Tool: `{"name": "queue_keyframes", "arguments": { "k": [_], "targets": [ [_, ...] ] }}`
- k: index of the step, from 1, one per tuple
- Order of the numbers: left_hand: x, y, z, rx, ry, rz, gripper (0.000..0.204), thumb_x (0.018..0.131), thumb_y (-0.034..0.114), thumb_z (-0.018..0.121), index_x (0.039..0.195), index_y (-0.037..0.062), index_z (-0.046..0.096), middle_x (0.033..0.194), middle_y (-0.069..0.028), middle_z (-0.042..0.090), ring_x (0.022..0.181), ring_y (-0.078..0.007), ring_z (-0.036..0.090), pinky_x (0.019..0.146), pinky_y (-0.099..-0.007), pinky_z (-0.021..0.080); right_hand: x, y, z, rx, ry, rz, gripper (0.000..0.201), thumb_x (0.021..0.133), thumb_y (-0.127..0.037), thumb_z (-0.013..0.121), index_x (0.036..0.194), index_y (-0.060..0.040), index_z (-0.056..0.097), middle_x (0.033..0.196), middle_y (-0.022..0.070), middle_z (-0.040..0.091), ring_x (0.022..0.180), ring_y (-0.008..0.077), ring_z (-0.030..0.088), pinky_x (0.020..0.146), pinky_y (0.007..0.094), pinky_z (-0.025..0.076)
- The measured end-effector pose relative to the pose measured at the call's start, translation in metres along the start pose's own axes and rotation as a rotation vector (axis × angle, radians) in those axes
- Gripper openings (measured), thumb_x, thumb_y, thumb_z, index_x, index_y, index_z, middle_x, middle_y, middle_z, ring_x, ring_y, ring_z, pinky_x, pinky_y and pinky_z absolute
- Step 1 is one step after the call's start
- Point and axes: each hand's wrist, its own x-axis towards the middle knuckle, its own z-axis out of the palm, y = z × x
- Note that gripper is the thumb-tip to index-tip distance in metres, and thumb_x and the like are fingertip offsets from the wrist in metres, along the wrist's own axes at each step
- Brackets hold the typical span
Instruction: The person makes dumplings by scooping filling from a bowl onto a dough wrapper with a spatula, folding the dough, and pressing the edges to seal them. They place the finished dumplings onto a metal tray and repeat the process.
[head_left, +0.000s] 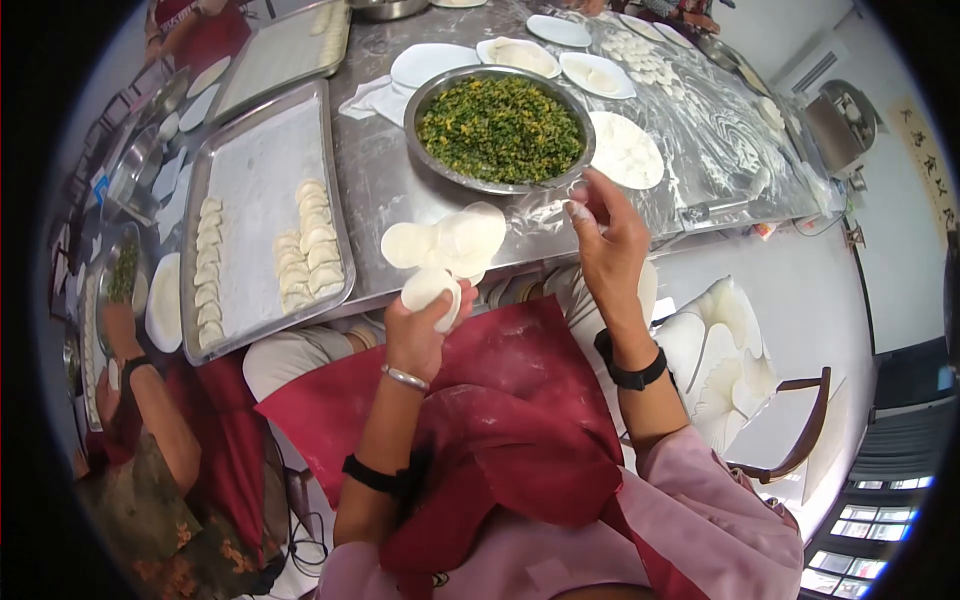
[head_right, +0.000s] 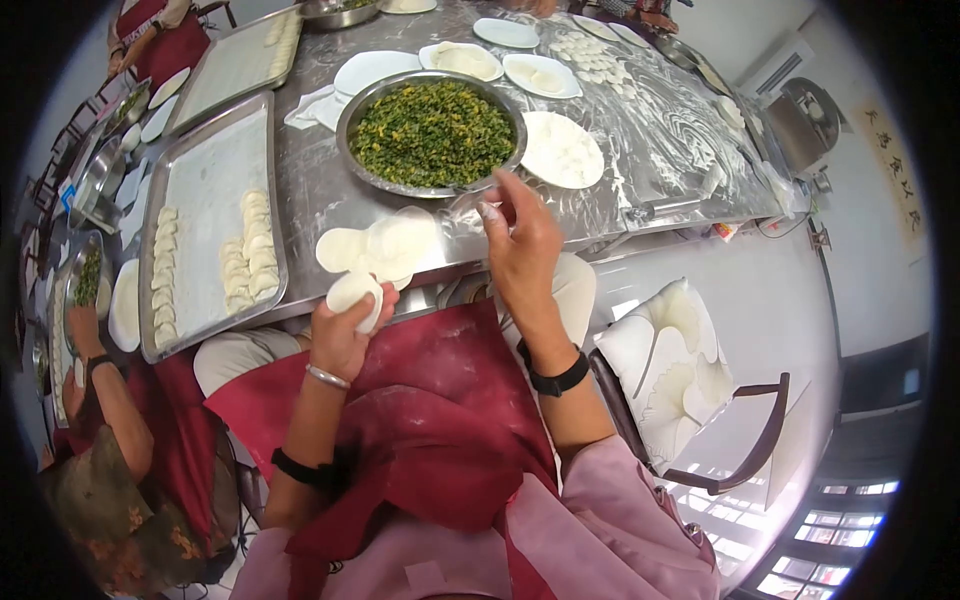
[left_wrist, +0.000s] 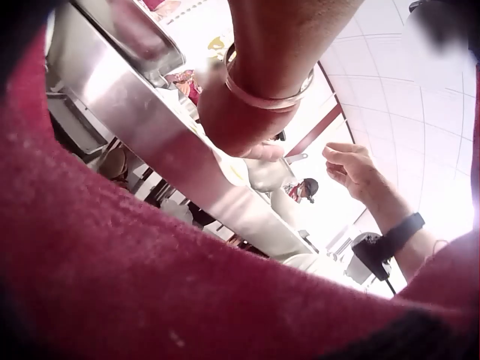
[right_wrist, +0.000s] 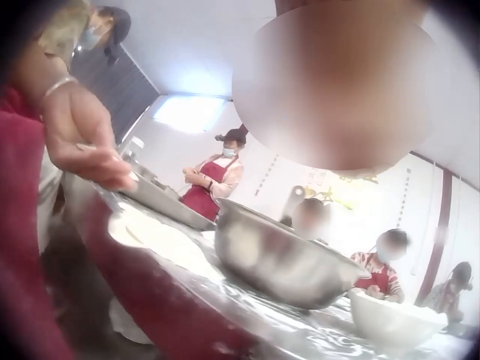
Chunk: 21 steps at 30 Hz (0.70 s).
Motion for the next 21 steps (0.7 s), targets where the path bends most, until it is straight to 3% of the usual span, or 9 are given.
{"name": "queue_keyframes", "arguments": {
  "k": [1,4,8,9,15,21],
  "targets": [
    [-0.001,-0.003,0.002,-0.005,0.021,0.004,0.034,0.091,-0.002,0.059,0.124,-0.0043,0.054,0.112,-0.0195,0.067,0.101,-0.0298,0.068,0.084,-0.0360,0.059,0.009,-0.001,-0.005,-0.106,-0.055,-0.063,0.043,0.078,-0.001,0.072,0.119,-0.0037,0.063,0.099,0.0125,0.067,0.082,0.0256,0.065,0.072,0.0359,0.052],
    [-0.004,-0.009,0.008,0.018,0.012,-0.043,0.035,0.090,-0.001,0.061,0.124,-0.0045,0.054,0.113,-0.0198,0.066,0.101,-0.0297,0.068,0.085,-0.0361,0.058,0.023,0.023,0.008,-0.203,-0.201,-0.278,0.047,0.074,-0.004,0.075,0.119,-0.0053,0.063,0.102,0.0145,0.065,0.087,0.0307,0.063,0.077,0.0403,0.051],
    [-0.008,-0.011,0.012,0.062,-0.011,-0.057,0.038,0.088,-0.002,0.064,0.124,-0.0054,0.054,0.112,-0.0196,0.066,0.100,-0.0299,0.068,0.085,-0.0365,0.059,0.031,0.029,0.027,-0.128,-0.304,-0.186,0.025,0.074,-0.004,0.074,0.099,-0.0068,0.072,0.095,0.0125,0.068,0.090,0.0315,0.063,0.079,0.0405,0.050],
    [-0.009,-0.011,0.011,0.060,-0.010,-0.058,0.038,0.087,-0.002,0.064,0.123,-0.0058,0.054,0.112,-0.0199,0.066,0.099,-0.0298,0.069,0.084,-0.0363,0.059,0.033,0.030,0.030,-0.119,-0.302,-0.196,0.015,0.075,-0.005,0.073,0.091,-0.0059,0.073,0.091,0.0116,0.069,0.088,0.0316,0.064,0.078,0.0405,0.050],
    [-0.013,-0.019,0.009,0.063,-0.008,-0.114,0.035,0.088,0.000,0.063,0.121,-0.0081,0.053,0.111,-0.0218,0.066,0.100,-0.0320,0.068,0.084,-0.0377,0.060,0.044,0.029,0.046,-0.060,-0.330,-0.164,0.010,0.078,-0.006,0.071,0.088,-0.0043,0.071,0.089,0.0140,0.068,0.083,0.0329,0.064,0.073,0.0406,0.050],
    [-0.017,-0.019,0.009,0.002,-0.081,-0.162,0.034,0.095,0.009,0.055,0.124,-0.0087,0.051,0.117,-0.0249,0.063,0.107,-0.0346,0.065,0.090,-0.0421,0.057,0.068,0.045,0.056,-0.099,-0.194,-0.262,0.007,0.081,-0.006,0.067,0.085,-0.0021,0.071,0.079,0.0172,0.067,0.075,0.0340,0.065,0.068,0.0420,0.050]
  ]
}}
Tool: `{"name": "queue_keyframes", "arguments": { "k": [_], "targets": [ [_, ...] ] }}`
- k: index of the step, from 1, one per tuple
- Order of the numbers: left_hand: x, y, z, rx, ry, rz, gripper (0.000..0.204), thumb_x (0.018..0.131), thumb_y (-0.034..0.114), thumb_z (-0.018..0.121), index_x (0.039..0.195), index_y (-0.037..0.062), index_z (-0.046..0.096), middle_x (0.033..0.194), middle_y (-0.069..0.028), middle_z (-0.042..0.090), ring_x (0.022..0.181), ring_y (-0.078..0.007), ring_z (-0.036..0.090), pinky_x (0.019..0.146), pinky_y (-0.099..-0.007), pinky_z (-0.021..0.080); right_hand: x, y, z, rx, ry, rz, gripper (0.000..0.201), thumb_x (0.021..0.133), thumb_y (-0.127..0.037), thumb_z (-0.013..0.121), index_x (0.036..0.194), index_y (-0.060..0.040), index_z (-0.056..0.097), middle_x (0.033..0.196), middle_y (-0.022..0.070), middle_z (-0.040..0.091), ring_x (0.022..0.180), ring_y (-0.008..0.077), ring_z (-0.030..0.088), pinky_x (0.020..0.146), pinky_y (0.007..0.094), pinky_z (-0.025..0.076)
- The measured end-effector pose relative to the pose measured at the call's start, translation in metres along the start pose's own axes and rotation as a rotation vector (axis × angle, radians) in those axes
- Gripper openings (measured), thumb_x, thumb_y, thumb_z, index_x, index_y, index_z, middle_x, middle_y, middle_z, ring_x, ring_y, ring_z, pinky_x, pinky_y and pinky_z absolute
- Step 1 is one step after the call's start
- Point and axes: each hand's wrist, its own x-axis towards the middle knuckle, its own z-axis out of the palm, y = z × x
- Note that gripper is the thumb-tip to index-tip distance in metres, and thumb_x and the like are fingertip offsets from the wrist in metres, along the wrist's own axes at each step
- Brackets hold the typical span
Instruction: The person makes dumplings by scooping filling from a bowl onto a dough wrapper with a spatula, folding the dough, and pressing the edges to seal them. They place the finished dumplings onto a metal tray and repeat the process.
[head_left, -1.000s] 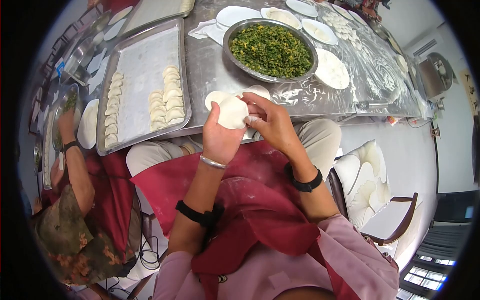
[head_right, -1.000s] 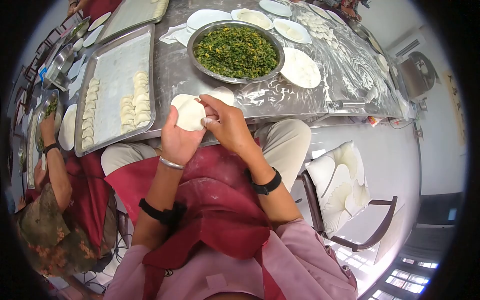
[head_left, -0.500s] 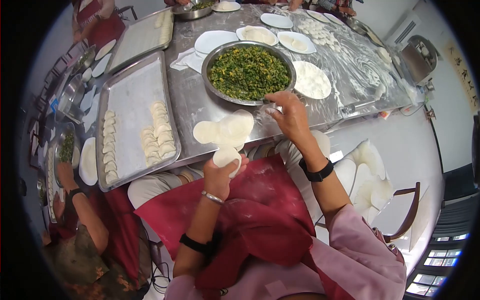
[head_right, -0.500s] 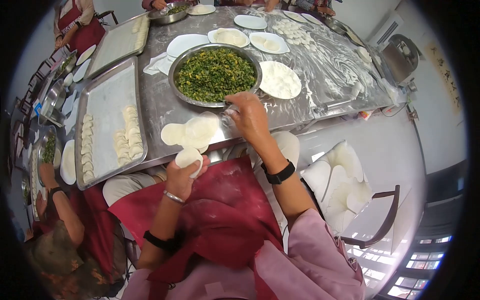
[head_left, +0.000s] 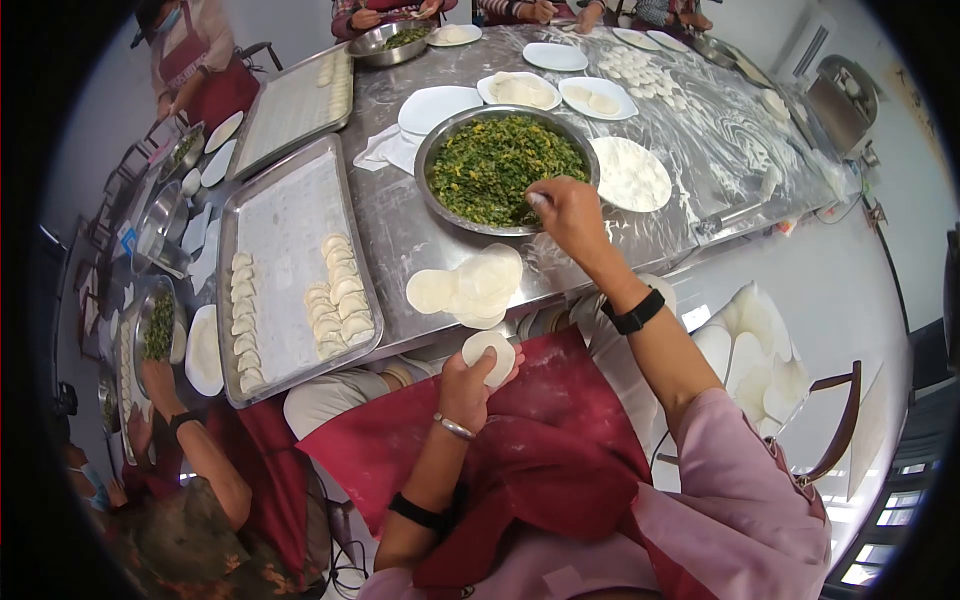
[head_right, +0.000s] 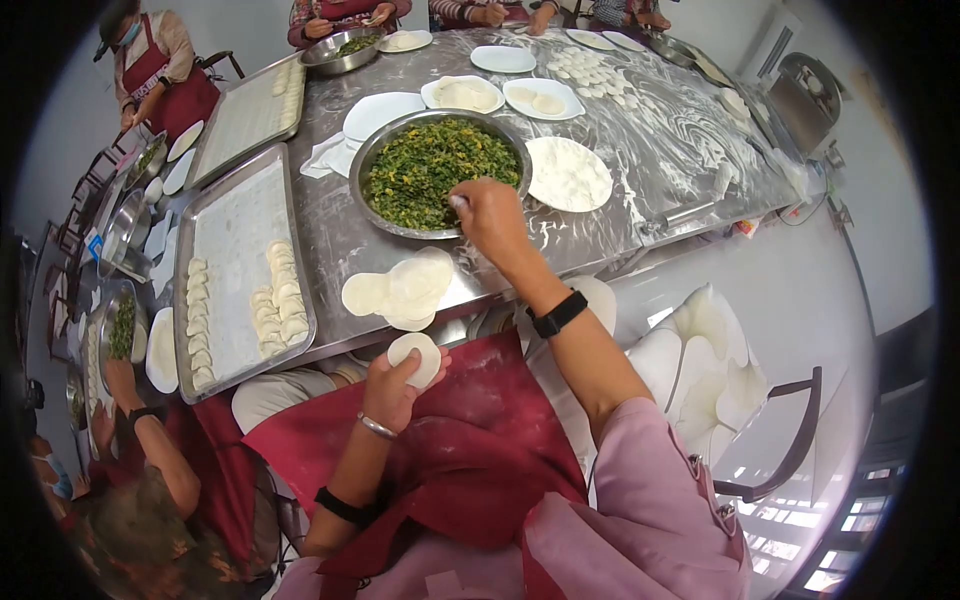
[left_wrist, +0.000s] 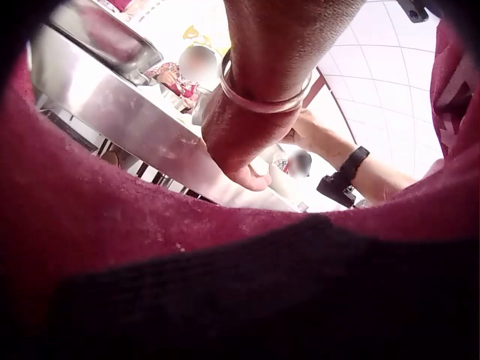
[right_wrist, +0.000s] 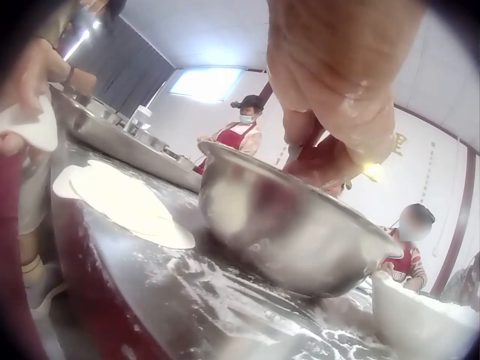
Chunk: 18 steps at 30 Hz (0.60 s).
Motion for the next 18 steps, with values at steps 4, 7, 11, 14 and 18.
{"name": "queue_keyframes", "arguments": {
  "k": [4,7,11,14,18],
  "targets": [
    [0.002,-0.004,-0.009,0.013,-0.025,0.011,0.034,0.096,0.011,0.054,0.125,-0.0080,0.050,0.119,-0.0248,0.063,0.109,-0.0349,0.064,0.092,-0.0435,0.055,0.012,0.009,-0.015,0.093,0.138,0.205,0.010,0.082,-0.009,0.065,0.083,0.0001,0.070,0.068,0.0200,0.064,0.062,0.0387,0.062,0.060,0.0452,0.050],
    [-0.001,-0.002,-0.010,0.023,-0.019,0.011,0.035,0.097,0.012,0.053,0.126,-0.0077,0.050,0.121,-0.0242,0.062,0.109,-0.0350,0.064,0.093,-0.0439,0.055,0.014,0.019,-0.021,-0.101,0.134,0.223,0.011,0.081,-0.008,0.064,0.078,0.0006,0.068,0.068,0.0208,0.064,0.064,0.0398,0.063,0.061,0.0457,0.050],
    [0.002,0.009,-0.004,0.004,-0.001,0.013,0.035,0.100,0.015,0.050,0.128,-0.0070,0.049,0.122,-0.0234,0.061,0.110,-0.0350,0.063,0.093,-0.0438,0.055,0.014,0.029,0.003,-0.105,0.136,0.273,0.013,0.079,-0.008,0.062,0.071,0.0014,0.066,0.069,0.0227,0.063,0.066,0.0408,0.063,0.064,0.0474,0.050],
    [0.008,0.021,-0.003,0.015,0.019,0.039,0.037,0.102,0.017,0.046,0.129,-0.0072,0.047,0.122,-0.0228,0.061,0.109,-0.0344,0.064,0.092,-0.0425,0.055,0.020,0.027,0.029,-0.023,0.167,0.288,0.013,0.078,-0.008,0.062,0.070,0.0010,0.067,0.069,0.0230,0.063,0.066,0.0405,0.063,0.065,0.0473,0.051],
    [0.018,0.048,0.001,0.064,0.060,0.110,0.037,0.102,0.014,0.043,0.131,-0.0092,0.045,0.121,-0.0234,0.062,0.108,-0.0332,0.065,0.090,-0.0410,0.056,0.029,0.013,0.051,0.124,0.084,0.485,0.015,0.077,-0.007,0.060,0.068,0.0019,0.067,0.073,0.0208,0.067,0.060,0.0366,0.064,0.068,0.0449,0.052]
  ]
}}
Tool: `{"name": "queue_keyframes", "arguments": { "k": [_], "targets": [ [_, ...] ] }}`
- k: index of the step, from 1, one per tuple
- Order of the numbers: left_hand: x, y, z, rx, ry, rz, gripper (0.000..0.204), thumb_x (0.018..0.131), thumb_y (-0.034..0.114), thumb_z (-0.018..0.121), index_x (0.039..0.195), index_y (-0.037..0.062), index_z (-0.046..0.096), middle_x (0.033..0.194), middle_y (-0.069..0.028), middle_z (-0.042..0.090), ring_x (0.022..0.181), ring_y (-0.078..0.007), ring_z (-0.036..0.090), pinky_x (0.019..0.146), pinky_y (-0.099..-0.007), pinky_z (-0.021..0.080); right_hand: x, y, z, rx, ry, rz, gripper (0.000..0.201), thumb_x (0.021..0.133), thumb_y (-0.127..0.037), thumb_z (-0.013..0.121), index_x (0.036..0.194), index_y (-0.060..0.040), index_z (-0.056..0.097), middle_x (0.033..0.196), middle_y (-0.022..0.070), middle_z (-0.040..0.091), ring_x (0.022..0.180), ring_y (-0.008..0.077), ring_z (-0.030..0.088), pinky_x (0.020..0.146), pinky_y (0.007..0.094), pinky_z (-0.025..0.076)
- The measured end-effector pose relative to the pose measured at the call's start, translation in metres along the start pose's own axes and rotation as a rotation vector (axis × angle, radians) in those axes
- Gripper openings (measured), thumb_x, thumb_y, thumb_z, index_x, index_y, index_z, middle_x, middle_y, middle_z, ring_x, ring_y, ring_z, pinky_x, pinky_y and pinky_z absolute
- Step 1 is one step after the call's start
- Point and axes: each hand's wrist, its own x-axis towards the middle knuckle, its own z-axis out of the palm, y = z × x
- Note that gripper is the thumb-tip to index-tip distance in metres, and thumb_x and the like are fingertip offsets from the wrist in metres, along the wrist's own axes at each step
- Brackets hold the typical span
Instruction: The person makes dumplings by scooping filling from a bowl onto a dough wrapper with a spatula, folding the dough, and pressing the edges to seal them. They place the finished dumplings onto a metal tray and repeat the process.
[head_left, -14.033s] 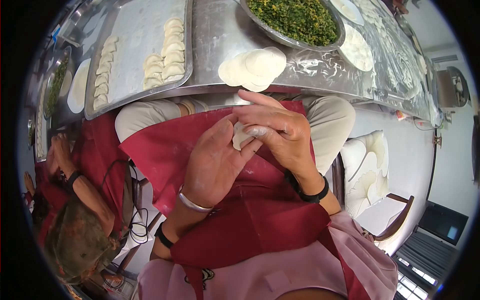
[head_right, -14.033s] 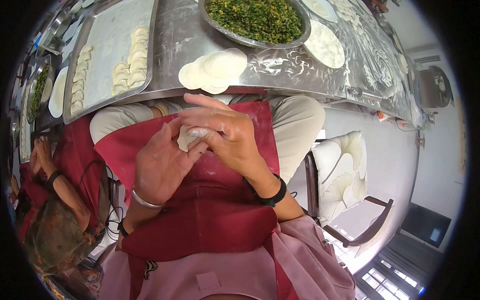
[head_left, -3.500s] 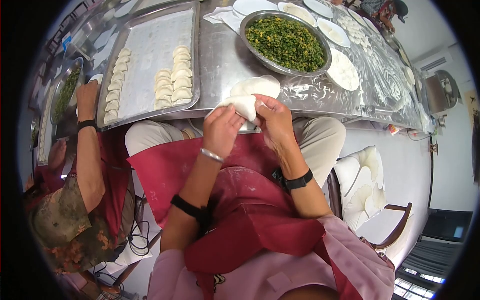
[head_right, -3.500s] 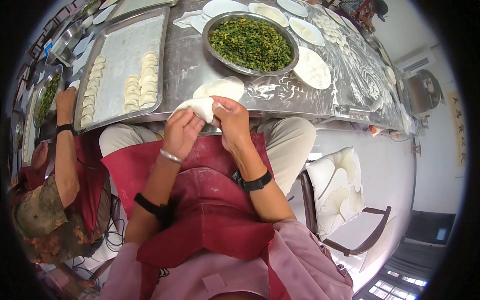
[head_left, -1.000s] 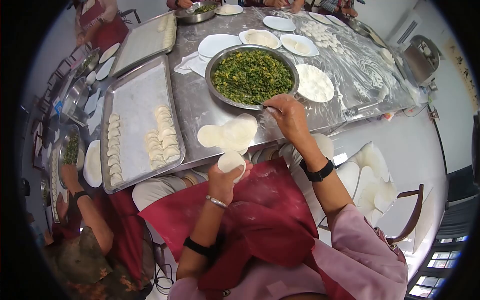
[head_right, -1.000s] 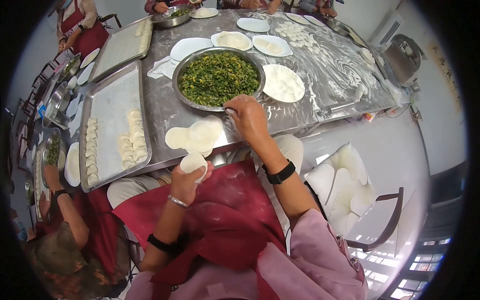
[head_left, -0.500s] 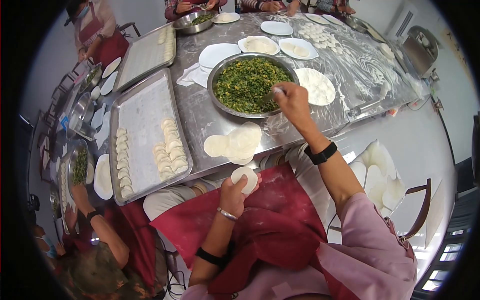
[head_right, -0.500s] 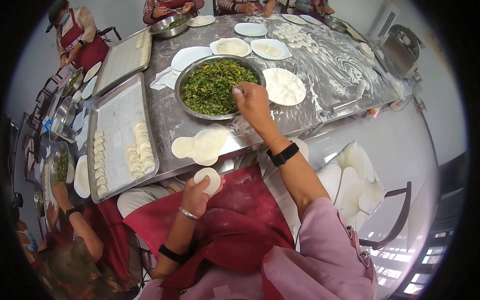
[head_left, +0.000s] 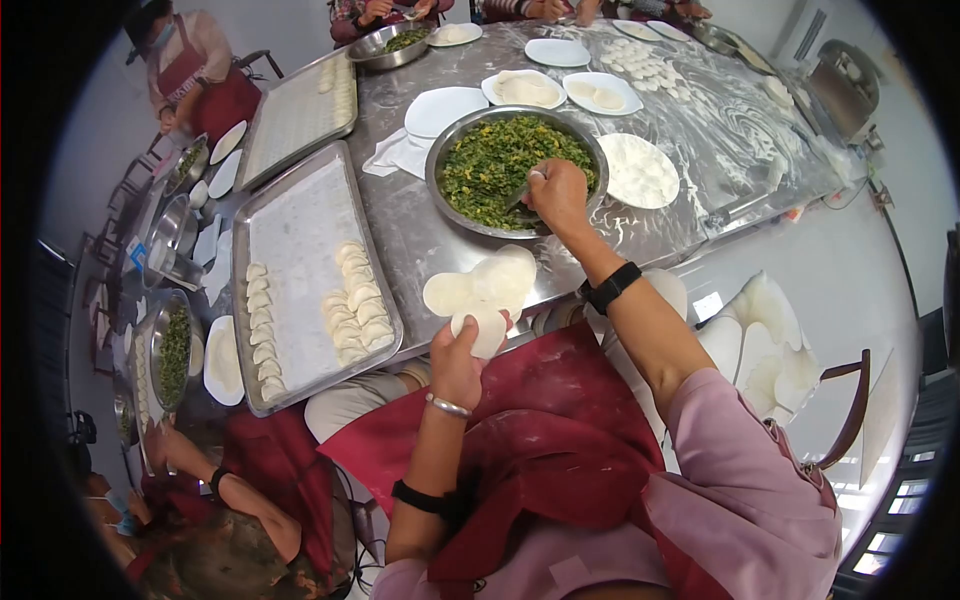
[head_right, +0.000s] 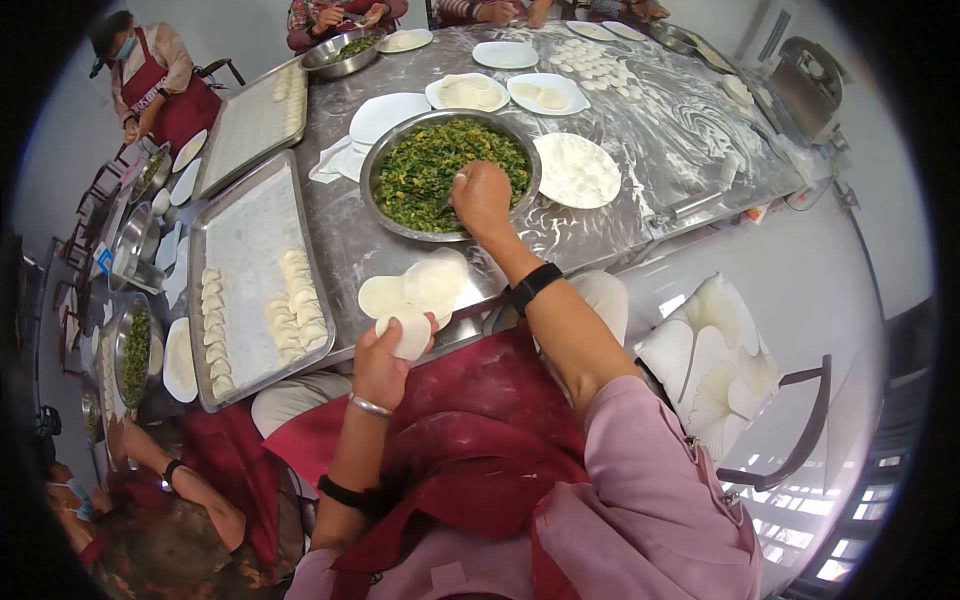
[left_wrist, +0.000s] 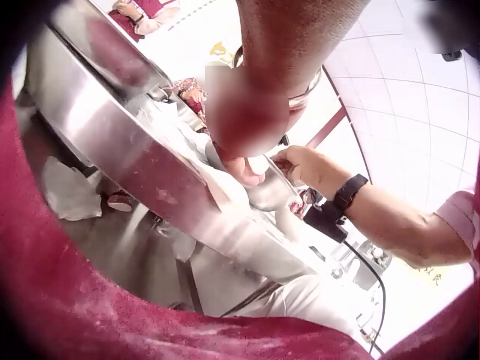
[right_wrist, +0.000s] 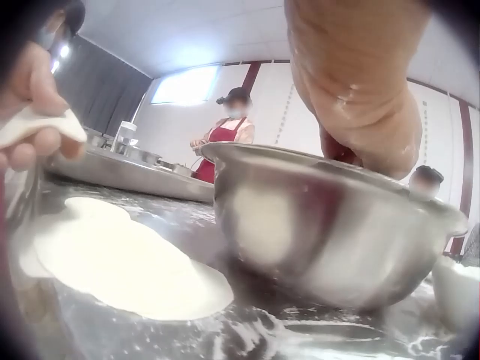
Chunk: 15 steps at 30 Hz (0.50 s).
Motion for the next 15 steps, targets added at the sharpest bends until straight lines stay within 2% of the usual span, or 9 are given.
{"name": "queue_keyframes", "arguments": {
  "k": [3,4,6,9,15],
  "targets": [
    [0.010,0.022,0.003,-0.032,0.001,0.045,0.036,0.101,0.011,0.042,0.130,-0.0105,0.044,0.123,-0.0250,0.060,0.108,-0.0343,0.065,0.091,-0.0426,0.055,0.004,0.003,0.013,0.128,-0.052,0.176,0.015,0.081,-0.005,0.060,0.073,0.0049,0.067,0.072,0.0189,0.069,0.056,0.0289,0.067,0.062,0.0391,0.056],
    [0.014,0.029,0.005,-0.092,0.030,0.040,0.035,0.100,0.008,0.043,0.129,-0.0124,0.043,0.123,-0.0263,0.059,0.109,-0.0361,0.063,0.094,-0.0446,0.055,0.003,-0.003,0.013,0.215,-0.041,0.259,0.014,0.083,-0.004,0.059,0.075,0.0062,0.066,0.071,0.0185,0.069,0.057,0.0271,0.068,0.059,0.0368,0.056],
    [0.025,0.037,0.004,-0.100,0.037,0.090,0.033,0.100,0.008,0.043,0.125,-0.0120,0.046,0.120,-0.0264,0.060,0.106,-0.0352,0.065,0.091,-0.0438,0.055,0.001,-0.013,0.012,0.389,-0.018,0.427,0.014,0.086,-0.002,0.059,0.080,0.0088,0.065,0.070,0.0178,0.069,0.059,0.0234,0.070,0.053,0.0324,0.057],
    [0.039,0.051,0.002,-0.148,0.027,0.131,0.032,0.100,0.009,0.046,0.124,-0.0118,0.047,0.119,-0.0256,0.059,0.109,-0.0359,0.063,0.093,-0.0455,0.054,0.004,-0.009,0.015,0.488,-0.050,0.479,0.015,0.090,0.001,0.056,0.093,0.0156,0.060,0.077,0.0215,0.067,0.060,0.0250,0.070,0.052,0.0315,0.060],
    [0.064,0.072,-0.002,-0.225,0.003,0.163,0.031,0.102,0.011,0.042,0.126,-0.0095,0.045,0.122,-0.0254,0.058,0.111,-0.0382,0.061,0.097,-0.0497,0.052,0.007,-0.009,0.019,0.699,-0.002,0.623,0.015,0.090,0.004,0.054,0.097,0.0169,0.057,0.082,0.0235,0.066,0.063,0.0283,0.070,0.054,0.0334,0.062]
  ]
}}
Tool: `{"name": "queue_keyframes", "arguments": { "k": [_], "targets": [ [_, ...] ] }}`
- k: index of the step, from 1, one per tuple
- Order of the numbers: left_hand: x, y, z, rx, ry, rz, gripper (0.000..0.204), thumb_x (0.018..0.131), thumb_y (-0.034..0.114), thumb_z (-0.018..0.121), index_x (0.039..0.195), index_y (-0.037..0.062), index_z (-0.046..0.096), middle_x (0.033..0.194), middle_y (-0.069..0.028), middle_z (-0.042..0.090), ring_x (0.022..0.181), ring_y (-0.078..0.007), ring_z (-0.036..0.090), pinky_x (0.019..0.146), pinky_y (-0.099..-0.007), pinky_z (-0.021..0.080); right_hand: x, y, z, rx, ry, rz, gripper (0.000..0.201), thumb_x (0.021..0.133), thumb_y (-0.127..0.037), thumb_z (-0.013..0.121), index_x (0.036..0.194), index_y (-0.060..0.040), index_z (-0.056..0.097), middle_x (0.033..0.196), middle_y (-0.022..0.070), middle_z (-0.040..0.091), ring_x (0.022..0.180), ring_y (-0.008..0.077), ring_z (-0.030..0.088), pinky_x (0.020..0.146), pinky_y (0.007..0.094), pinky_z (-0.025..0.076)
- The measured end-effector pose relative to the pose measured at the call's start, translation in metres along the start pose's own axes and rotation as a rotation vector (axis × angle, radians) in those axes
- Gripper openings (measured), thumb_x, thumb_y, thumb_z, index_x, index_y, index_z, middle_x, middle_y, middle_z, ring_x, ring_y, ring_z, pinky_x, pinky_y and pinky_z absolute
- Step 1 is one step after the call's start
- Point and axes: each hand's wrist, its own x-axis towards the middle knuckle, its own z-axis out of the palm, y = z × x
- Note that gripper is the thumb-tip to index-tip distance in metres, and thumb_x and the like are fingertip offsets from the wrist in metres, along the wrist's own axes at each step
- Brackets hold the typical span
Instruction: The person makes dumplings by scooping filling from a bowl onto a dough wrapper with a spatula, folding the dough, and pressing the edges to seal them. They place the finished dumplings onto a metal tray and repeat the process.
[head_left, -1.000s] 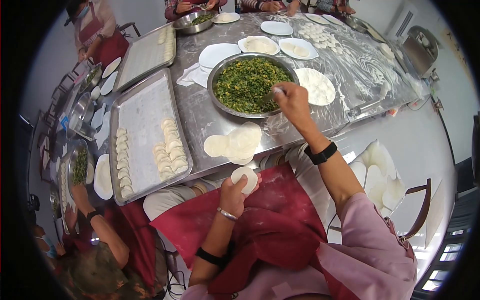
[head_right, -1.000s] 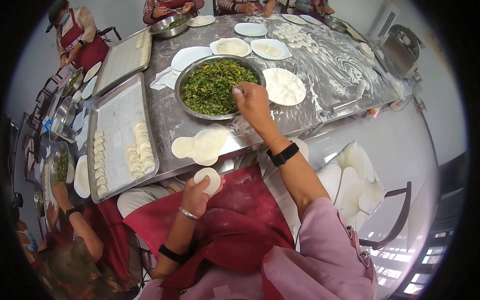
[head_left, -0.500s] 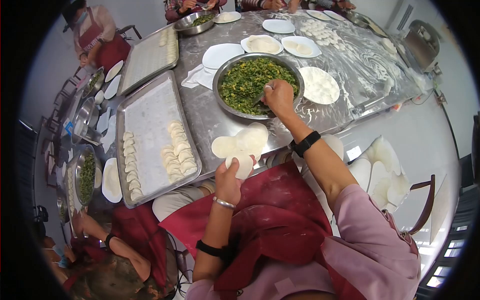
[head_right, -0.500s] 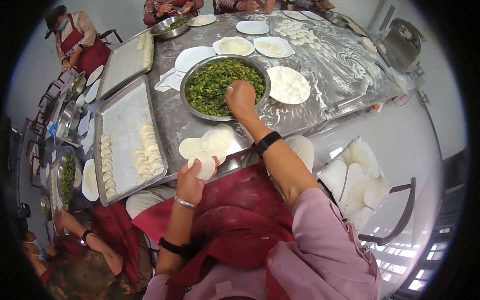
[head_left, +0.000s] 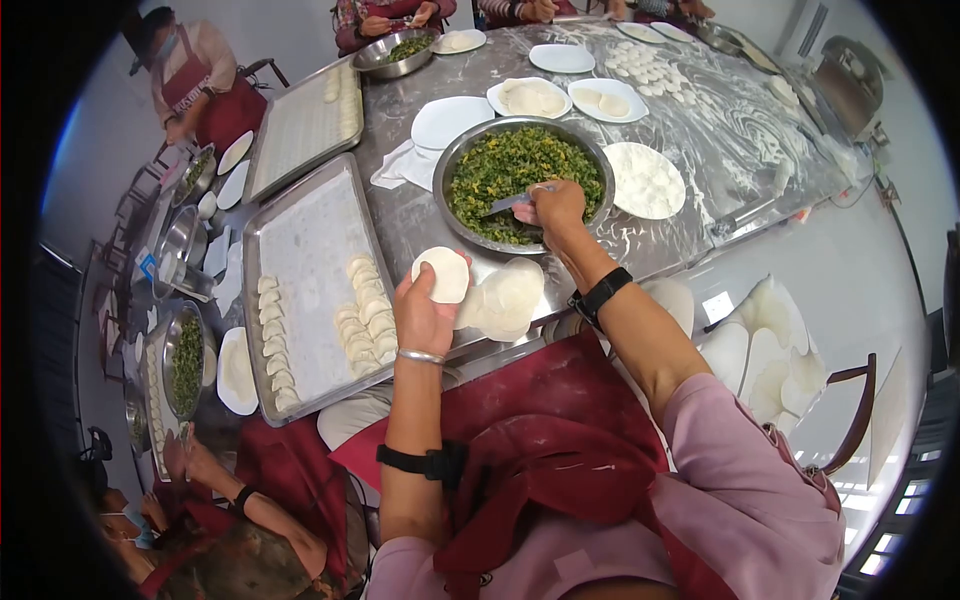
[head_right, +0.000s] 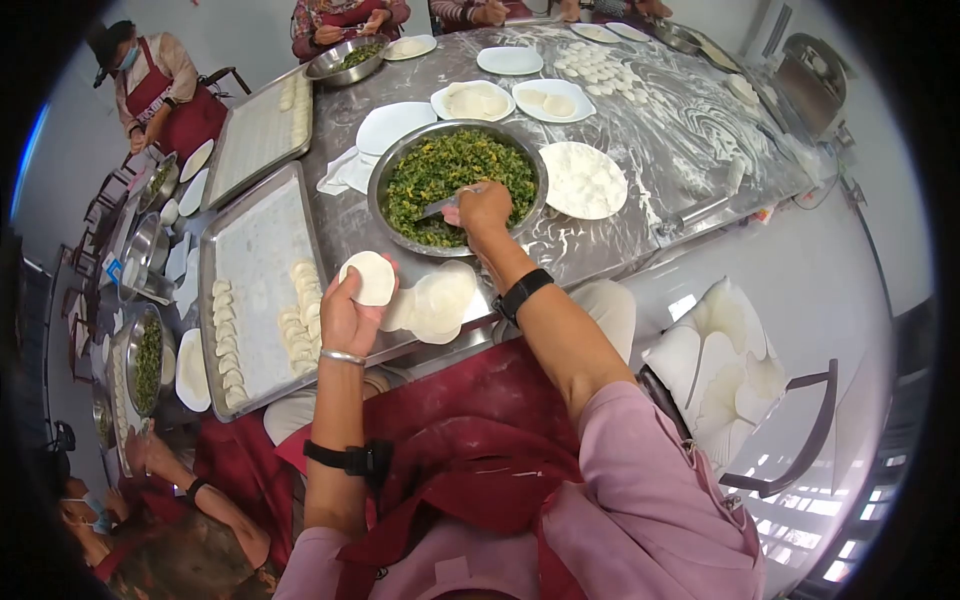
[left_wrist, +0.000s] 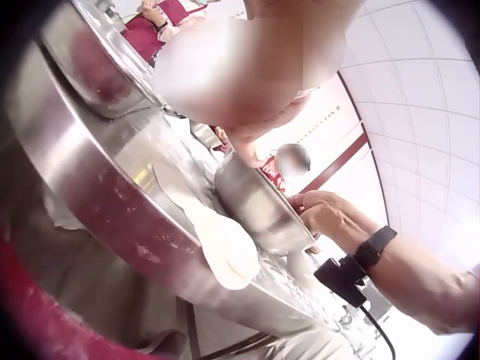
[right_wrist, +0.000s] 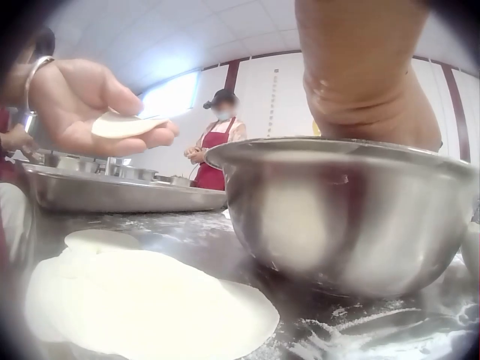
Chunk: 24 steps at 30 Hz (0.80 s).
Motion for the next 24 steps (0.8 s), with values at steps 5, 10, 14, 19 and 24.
{"name": "queue_keyframes", "arguments": {
  "k": [5,10,14,19,24],
  "targets": [
    [0.019,0.003,-0.008,-0.028,0.051,0.019,0.031,0.102,0.010,0.042,0.127,-0.0088,0.044,0.122,-0.0254,0.057,0.113,-0.0395,0.059,0.097,-0.0505,0.051,-0.005,-0.009,0.000,0.082,0.016,0.076,0.017,0.091,0.006,0.051,0.102,0.0183,0.054,0.089,0.0251,0.064,0.071,0.0318,0.071,0.060,0.0359,0.064],
    [0.034,0.004,-0.015,-0.066,0.096,0.066,0.032,0.101,0.012,0.045,0.126,-0.0081,0.045,0.121,-0.0233,0.057,0.114,-0.0391,0.058,0.099,-0.0502,0.050,-0.001,-0.010,-0.005,0.202,-0.005,0.134,0.016,0.091,0.007,0.050,0.102,0.0181,0.053,0.092,0.0261,0.063,0.076,0.0345,0.071,0.063,0.0369,0.064],
    [0.038,0.008,-0.012,-0.107,0.075,0.076,0.033,0.101,0.016,0.048,0.124,-0.0072,0.047,0.121,-0.0217,0.058,0.115,-0.0371,0.058,0.102,-0.0473,0.048,0.001,-0.010,-0.009,0.295,-0.026,0.151,0.015,0.090,0.007,0.052,0.100,0.0172,0.053,0.091,0.0248,0.062,0.077,0.0351,0.071,0.063,0.0380,0.064],
    [0.046,0.011,0.001,-0.170,0.018,0.057,0.037,0.102,0.023,0.048,0.124,-0.0064,0.048,0.122,-0.0214,0.059,0.116,-0.0351,0.057,0.103,-0.0451,0.047,-0.007,-0.021,-0.018,0.351,-0.086,0.139,0.017,0.091,0.005,0.050,0.102,0.0177,0.053,0.091,0.0234,0.062,0.078,0.0347,0.071,0.067,0.0381,0.064],
    [0.058,0.003,0.025,-0.229,-0.023,0.019,0.032,0.102,0.023,0.049,0.120,-0.0030,0.053,0.116,-0.0174,0.063,0.110,-0.0298,0.061,0.098,-0.0422,0.048,-0.024,-0.045,-0.035,0.323,-0.175,0.098,0.023,0.093,0.002,0.050,0.108,0.0184,0.053,0.091,0.0232,0.063,0.079,0.0318,0.071,0.069,0.0349,0.064]
  ]
}}
